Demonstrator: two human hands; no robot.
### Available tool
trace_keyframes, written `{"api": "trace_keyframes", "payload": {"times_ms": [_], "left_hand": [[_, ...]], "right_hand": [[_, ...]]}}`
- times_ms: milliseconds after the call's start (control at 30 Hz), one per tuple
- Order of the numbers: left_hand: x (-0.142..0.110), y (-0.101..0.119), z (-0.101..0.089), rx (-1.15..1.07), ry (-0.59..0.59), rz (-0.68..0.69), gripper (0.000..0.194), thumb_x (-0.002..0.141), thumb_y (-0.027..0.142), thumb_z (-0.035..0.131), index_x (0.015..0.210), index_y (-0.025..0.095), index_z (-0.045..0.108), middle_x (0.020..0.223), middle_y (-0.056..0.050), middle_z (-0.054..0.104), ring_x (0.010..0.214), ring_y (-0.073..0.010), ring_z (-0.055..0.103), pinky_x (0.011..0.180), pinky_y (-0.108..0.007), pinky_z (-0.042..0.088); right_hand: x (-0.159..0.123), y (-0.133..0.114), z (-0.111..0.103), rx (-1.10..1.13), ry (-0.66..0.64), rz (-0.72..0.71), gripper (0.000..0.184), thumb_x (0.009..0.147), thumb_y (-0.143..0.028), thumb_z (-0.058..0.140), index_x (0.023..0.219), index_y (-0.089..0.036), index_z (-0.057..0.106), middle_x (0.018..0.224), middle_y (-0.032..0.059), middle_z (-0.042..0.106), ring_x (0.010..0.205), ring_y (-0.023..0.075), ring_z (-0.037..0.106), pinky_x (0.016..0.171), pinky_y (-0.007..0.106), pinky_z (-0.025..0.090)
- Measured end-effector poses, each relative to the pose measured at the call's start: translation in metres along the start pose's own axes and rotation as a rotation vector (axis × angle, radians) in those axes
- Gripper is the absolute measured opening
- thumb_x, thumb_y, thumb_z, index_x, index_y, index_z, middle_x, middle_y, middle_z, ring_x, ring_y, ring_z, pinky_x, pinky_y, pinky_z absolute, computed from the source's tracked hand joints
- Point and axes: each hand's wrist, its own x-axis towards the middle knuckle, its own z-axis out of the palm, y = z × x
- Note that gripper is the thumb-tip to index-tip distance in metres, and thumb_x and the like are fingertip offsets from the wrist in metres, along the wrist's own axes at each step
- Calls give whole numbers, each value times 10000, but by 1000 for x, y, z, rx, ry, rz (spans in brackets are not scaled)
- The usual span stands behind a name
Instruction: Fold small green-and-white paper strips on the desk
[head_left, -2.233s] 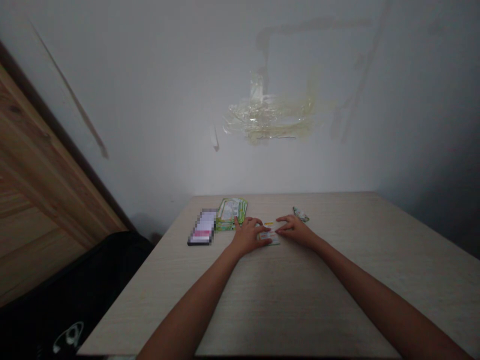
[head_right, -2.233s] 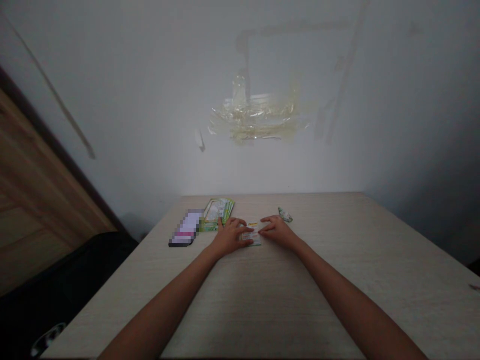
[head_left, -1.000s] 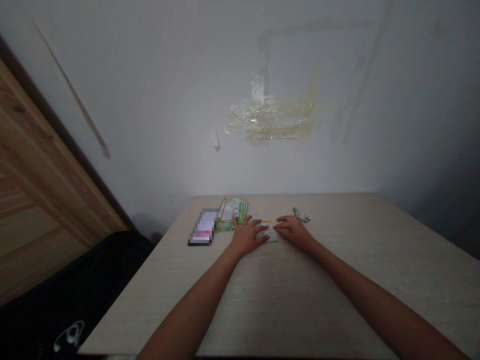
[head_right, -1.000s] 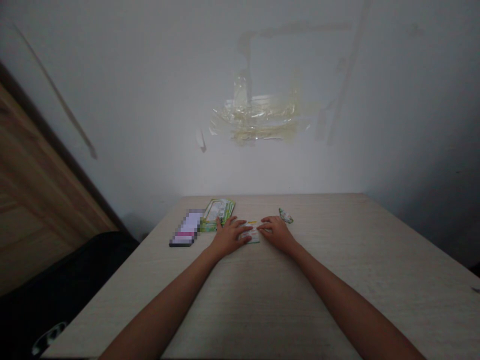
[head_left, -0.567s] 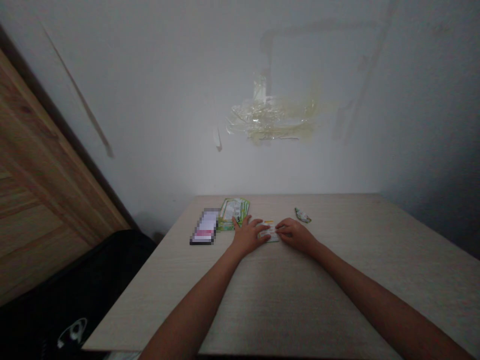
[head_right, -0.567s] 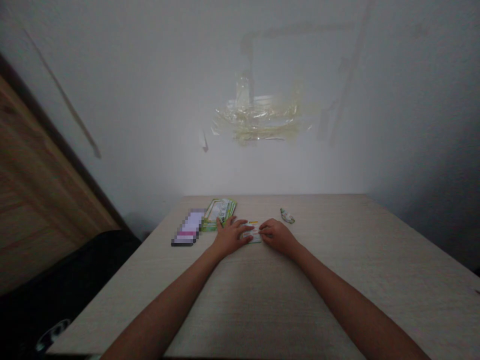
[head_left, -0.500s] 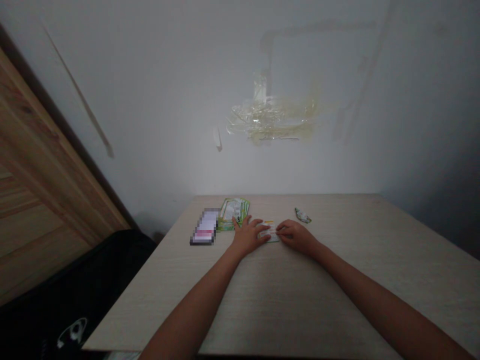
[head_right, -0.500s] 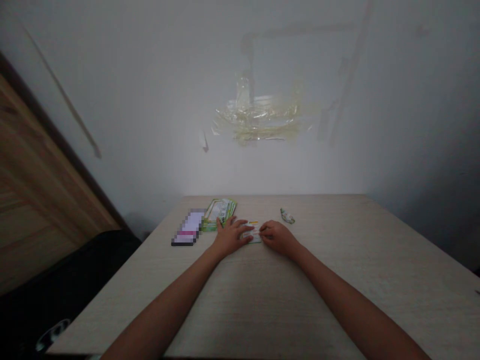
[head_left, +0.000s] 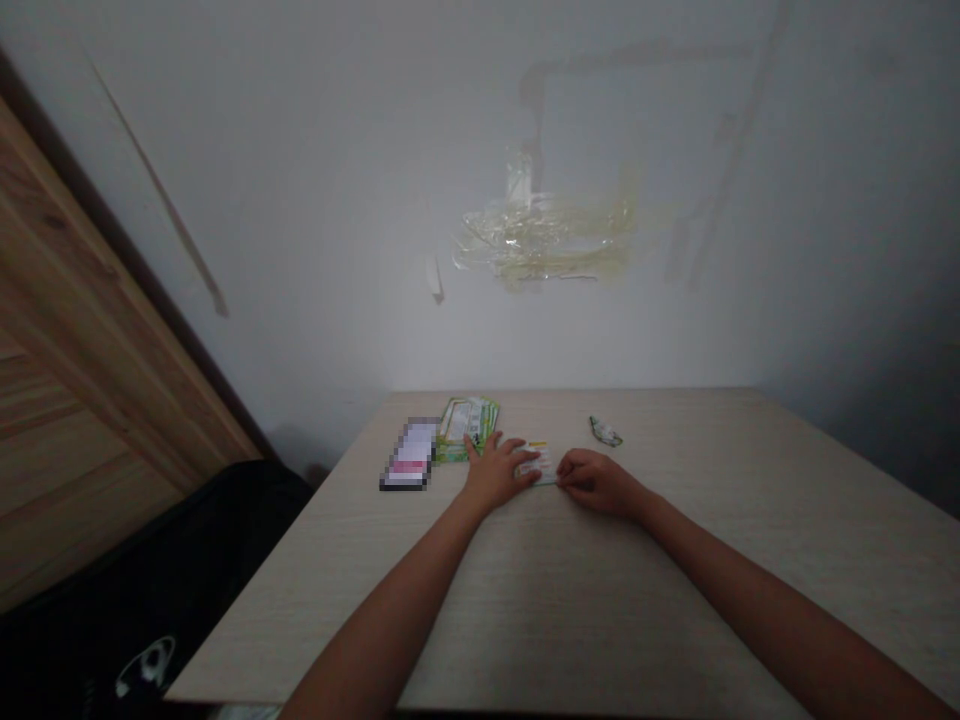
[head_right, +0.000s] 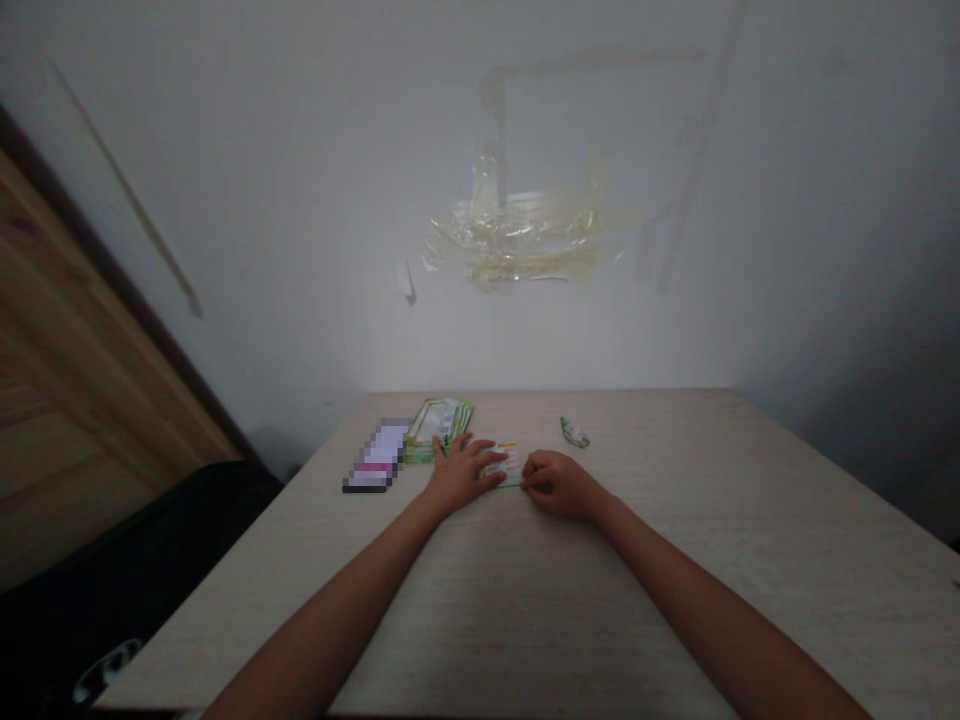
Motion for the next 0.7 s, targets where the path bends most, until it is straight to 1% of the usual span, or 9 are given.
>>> {"api": "trace_keyframes", "payload": {"times_ms": [300,400,467,500,567,633,700], "left_hand": [[-1,1,0,12,16,10,379,854,622,505,1208,506,577,1376,48,542,1364,-356,303,1032,-773,-78],[-1,1,-1,26,28,17,393,862,632,481,1217,491,577,1359,28,545,1344,-345,326,1036,-774,-54],[-1,2,-2,32,28,17,403,860,630,486,1221,478,583,1351,10,542,1332,-336,335,1051,-758,-47],[-1,3,-2,34,26,12,407,859,627,492,1223,472,585,1346,0,539,1328,-331,338,1061,-746,-46],[-1,4,-4,34,21,2,416,858,624,495,1232,465,585,1331,-16,535,1318,-320,346,1078,-723,-44],[-1,5,-5,30,25,1,426,861,625,488,1243,462,579,1302,-30,537,1301,-311,365,1087,-713,-34],[-1,5,-6,23,34,8,425,863,621,487,1243,456,583,1259,-41,546,1278,-307,389,1089,-713,-12]], "right_hand": [[-1,0,-1,45,6,15,158,846,-198,578,833,-212,735,923,77,678,862,191,631,789,321,509],[2,6,1,36,87,76,177,877,-214,539,851,-199,713,870,75,676,841,192,625,787,327,509],[3,12,2,17,159,129,194,899,-240,518,886,-198,706,873,80,683,860,200,625,816,352,508],[4,15,3,8,171,134,194,900,-249,519,915,-199,706,905,83,690,894,207,625,850,369,504],[4,18,5,0,160,140,206,888,-260,549,1018,-203,698,1002,98,693,981,222,618,910,398,489],[4,20,6,-1,114,137,264,867,-271,593,1109,-209,678,1072,108,686,1037,234,607,942,413,480],[4,19,7,-3,75,133,308,852,-283,627,1149,-211,668,1107,112,681,1066,242,599,960,418,473]]}}
